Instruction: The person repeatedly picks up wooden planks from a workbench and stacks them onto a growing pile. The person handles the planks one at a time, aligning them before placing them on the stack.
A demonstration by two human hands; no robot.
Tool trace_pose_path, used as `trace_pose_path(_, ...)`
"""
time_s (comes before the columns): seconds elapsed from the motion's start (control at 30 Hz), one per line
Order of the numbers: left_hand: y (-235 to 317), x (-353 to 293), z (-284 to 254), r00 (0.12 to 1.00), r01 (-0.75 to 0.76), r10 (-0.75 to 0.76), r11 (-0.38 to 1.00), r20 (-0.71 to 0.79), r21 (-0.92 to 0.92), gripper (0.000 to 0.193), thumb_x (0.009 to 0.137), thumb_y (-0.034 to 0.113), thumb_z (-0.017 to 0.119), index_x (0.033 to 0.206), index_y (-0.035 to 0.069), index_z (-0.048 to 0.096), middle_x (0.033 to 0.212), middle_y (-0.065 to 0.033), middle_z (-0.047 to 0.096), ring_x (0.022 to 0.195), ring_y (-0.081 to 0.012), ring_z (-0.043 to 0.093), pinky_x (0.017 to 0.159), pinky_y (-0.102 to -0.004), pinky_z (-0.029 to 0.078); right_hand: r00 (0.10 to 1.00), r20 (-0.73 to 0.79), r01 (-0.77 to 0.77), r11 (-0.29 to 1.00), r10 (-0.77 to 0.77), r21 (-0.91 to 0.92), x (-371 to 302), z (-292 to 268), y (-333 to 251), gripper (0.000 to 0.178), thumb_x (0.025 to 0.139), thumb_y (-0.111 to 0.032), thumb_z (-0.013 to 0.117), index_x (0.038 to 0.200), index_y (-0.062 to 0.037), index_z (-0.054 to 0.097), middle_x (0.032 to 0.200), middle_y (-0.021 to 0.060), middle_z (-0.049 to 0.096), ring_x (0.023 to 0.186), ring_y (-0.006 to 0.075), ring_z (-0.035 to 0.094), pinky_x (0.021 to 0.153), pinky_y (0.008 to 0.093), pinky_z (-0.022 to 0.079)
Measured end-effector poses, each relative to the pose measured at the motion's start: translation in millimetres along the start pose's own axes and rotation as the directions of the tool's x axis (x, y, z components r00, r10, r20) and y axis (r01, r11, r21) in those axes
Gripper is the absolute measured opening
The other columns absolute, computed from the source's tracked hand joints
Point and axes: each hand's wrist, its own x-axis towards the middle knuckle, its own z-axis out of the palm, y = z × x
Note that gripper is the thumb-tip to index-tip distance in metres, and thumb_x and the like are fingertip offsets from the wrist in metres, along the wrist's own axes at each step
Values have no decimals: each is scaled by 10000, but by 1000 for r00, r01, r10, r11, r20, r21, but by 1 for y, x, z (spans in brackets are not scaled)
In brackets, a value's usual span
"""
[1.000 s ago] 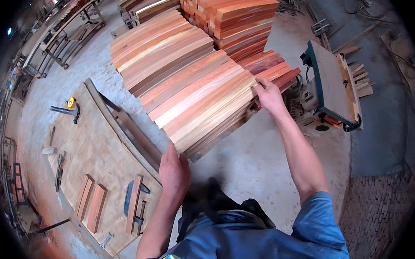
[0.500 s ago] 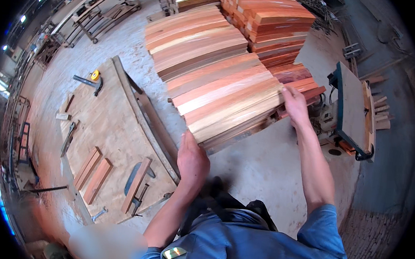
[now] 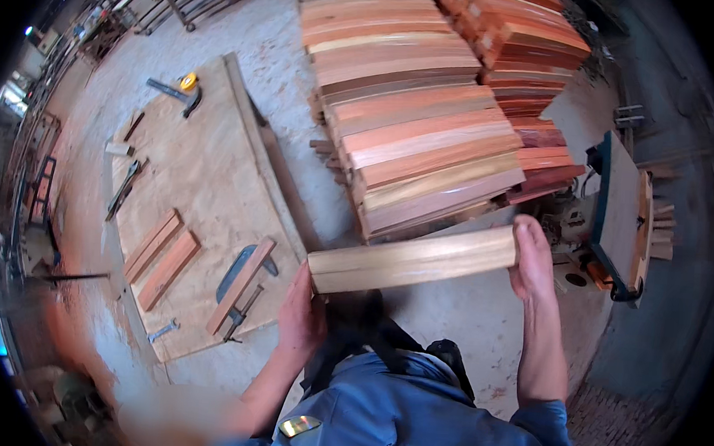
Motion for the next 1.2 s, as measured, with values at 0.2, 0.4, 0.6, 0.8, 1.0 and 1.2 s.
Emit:
trace_pose_path(0.2,-52,-46,-53,982,187,-181,971,-51,152,729,792,35,730,1441,-52,408,1447,-293,463,1351,-468,443,1115,-489,396,998,54,-27,999,25,30,-58,71,82,246,1058,-213,533,1238,-53,580,1021,25,605,910,106,586,791,273,503)
trace_pose_path(0.4,-52,-57,-84,979,-84,-6,898,202,433,864,703,318,817,1397,-34,441,1410,-241,482,1345,-405,444,1143,-482,356,949,308,-20,989,64,-147,-71,170,144,218,1024,-138,562,1182,-17,651,1076,22,619,958,91,558,874,235,449)
trace_pose_path(0.6,-128,-85,-135,964,222,-259,906,58,360,722,699,134,789,1345,16,486,1199,-216,595,1124,-405,567,976,-480,459,821,524,-127,967,228,-223,-88,276,152,457,1030,-158,556,1440,10,445,1110,93,639,951,135,621,805,270,531)
trace_pose_path(0.8,-250,-111,-207,890,451,-419,758,-178,470,675,730,175,786,1318,15,497,1146,-244,596,1072,-429,564,935,-495,476,816,479,-141,914,324,-379,-87,266,187,527,1046,-232,536,1487,4,368,1190,152,623,940,181,658,763,302,573)
trace_pose_path(1.0,-320,-129,-182,862,493,-480,716,-164,495,785,722,161,795,1416,16,458,1332,-253,516,1237,-442,474,1077,-502,391,819,388,-211,851,423,-482,-98,230,213,515,1014,-289,598,1423,-10,458,1094,97,634,936,183,656,774,330,568)
trace_pose_path(1.2,-282,-98,-187,938,347,-260,739,-230,577,643,797,171,777,1367,16,523,1293,-243,562,1193,-419,522,1030,-488,426,913,235,-210,878,334,-430,-104,191,190,474,1005,-236,604,1380,31,491,1098,101,650,909,165,650,768,317,559)
